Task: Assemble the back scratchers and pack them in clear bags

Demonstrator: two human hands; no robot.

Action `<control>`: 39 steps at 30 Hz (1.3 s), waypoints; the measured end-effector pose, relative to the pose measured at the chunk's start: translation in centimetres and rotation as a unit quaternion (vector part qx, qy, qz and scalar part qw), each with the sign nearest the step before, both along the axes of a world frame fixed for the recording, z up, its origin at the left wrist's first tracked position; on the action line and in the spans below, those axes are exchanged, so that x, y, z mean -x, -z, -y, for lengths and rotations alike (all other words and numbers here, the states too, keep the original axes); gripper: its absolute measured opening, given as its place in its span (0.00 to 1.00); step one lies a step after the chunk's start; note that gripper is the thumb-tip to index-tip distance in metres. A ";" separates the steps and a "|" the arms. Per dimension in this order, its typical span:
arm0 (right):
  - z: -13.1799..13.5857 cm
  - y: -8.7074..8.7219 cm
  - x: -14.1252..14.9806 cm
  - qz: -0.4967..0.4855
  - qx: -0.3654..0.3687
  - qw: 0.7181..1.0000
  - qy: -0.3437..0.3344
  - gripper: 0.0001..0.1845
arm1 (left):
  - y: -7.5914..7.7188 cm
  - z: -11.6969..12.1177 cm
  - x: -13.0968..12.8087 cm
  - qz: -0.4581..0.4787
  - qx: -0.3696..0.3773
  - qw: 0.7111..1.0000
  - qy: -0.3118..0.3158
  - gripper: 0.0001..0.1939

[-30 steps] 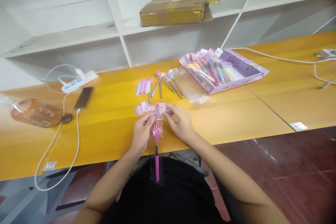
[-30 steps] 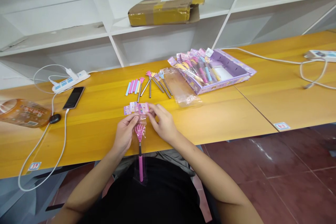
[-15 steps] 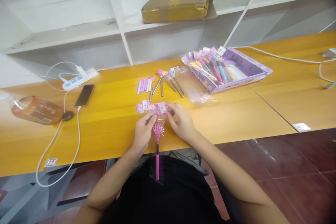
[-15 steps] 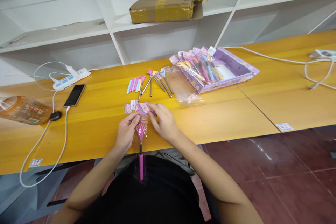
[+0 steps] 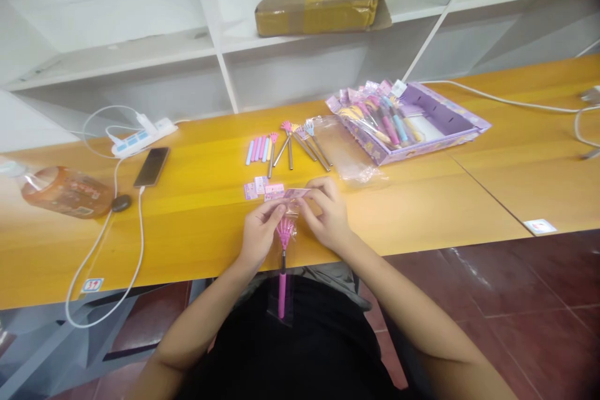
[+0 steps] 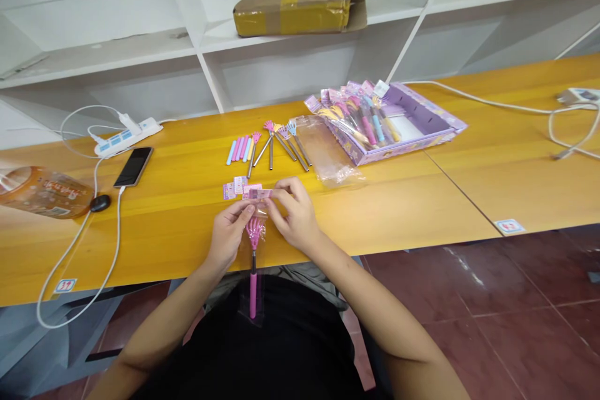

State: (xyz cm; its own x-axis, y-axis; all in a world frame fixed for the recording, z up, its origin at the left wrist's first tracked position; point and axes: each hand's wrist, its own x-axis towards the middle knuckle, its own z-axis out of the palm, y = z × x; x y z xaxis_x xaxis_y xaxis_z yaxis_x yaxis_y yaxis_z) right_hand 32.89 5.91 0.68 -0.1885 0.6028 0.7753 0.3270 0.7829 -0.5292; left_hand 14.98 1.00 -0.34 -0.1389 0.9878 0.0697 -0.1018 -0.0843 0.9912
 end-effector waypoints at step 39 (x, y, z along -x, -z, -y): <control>-0.1 -0.2 -0.5 0.041 0.062 0.996 -0.053 0.11 | 0.5 -0.1 -0.2 0.054 0.010 0.997 -0.047 0.16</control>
